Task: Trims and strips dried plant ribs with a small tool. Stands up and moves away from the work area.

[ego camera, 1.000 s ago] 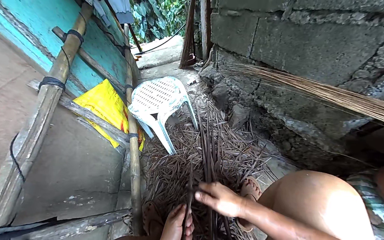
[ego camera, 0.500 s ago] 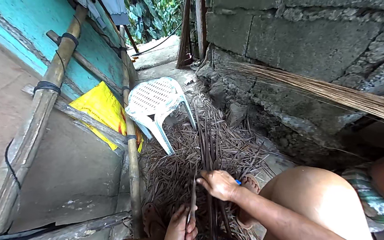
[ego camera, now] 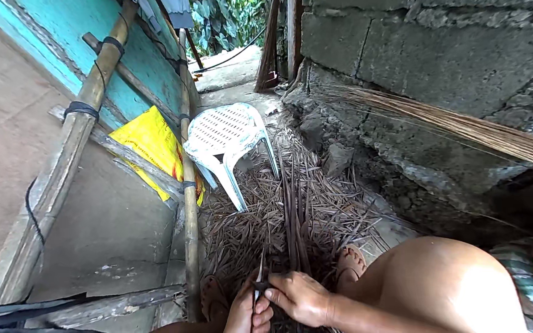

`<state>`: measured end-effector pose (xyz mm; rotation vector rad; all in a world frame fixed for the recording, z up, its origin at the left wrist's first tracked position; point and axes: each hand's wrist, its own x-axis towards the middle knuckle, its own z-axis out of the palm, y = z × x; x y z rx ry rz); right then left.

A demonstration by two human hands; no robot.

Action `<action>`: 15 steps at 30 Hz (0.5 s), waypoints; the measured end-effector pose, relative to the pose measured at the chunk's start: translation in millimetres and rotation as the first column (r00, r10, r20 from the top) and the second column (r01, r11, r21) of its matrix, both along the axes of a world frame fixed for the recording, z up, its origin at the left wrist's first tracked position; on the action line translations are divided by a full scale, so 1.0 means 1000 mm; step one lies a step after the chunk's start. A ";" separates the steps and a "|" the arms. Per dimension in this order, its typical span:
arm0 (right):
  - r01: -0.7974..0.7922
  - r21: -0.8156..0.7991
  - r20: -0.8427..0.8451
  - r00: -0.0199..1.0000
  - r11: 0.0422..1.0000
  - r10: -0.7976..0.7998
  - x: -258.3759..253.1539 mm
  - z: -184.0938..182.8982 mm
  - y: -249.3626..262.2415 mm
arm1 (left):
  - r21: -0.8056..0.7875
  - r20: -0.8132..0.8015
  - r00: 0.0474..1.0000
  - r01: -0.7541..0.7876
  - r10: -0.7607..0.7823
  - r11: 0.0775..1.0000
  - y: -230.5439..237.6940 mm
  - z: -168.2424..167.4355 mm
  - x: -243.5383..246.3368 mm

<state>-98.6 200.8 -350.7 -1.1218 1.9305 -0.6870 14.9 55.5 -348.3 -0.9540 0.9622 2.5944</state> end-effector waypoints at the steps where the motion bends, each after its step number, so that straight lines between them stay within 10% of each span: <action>1: 0.002 -0.009 -0.034 0.999 1.000 -0.002 -0.001 -0.003 -0.001 | 0.063 -0.024 1.000 0.009 -0.007 0.998 -0.001 -0.002 0.000; 7: 0.098 0.041 -0.198 0.976 0.994 -0.088 -0.020 -0.013 0.001 | 0.284 -0.127 0.991 0.068 -0.033 0.956 -0.002 -0.010 0.001; 15: 0.492 0.202 -0.179 0.869 0.847 -0.462 -0.088 -0.009 0.010 | 0.027 -0.080 0.976 0.206 -0.203 0.978 0.006 -0.009 0.003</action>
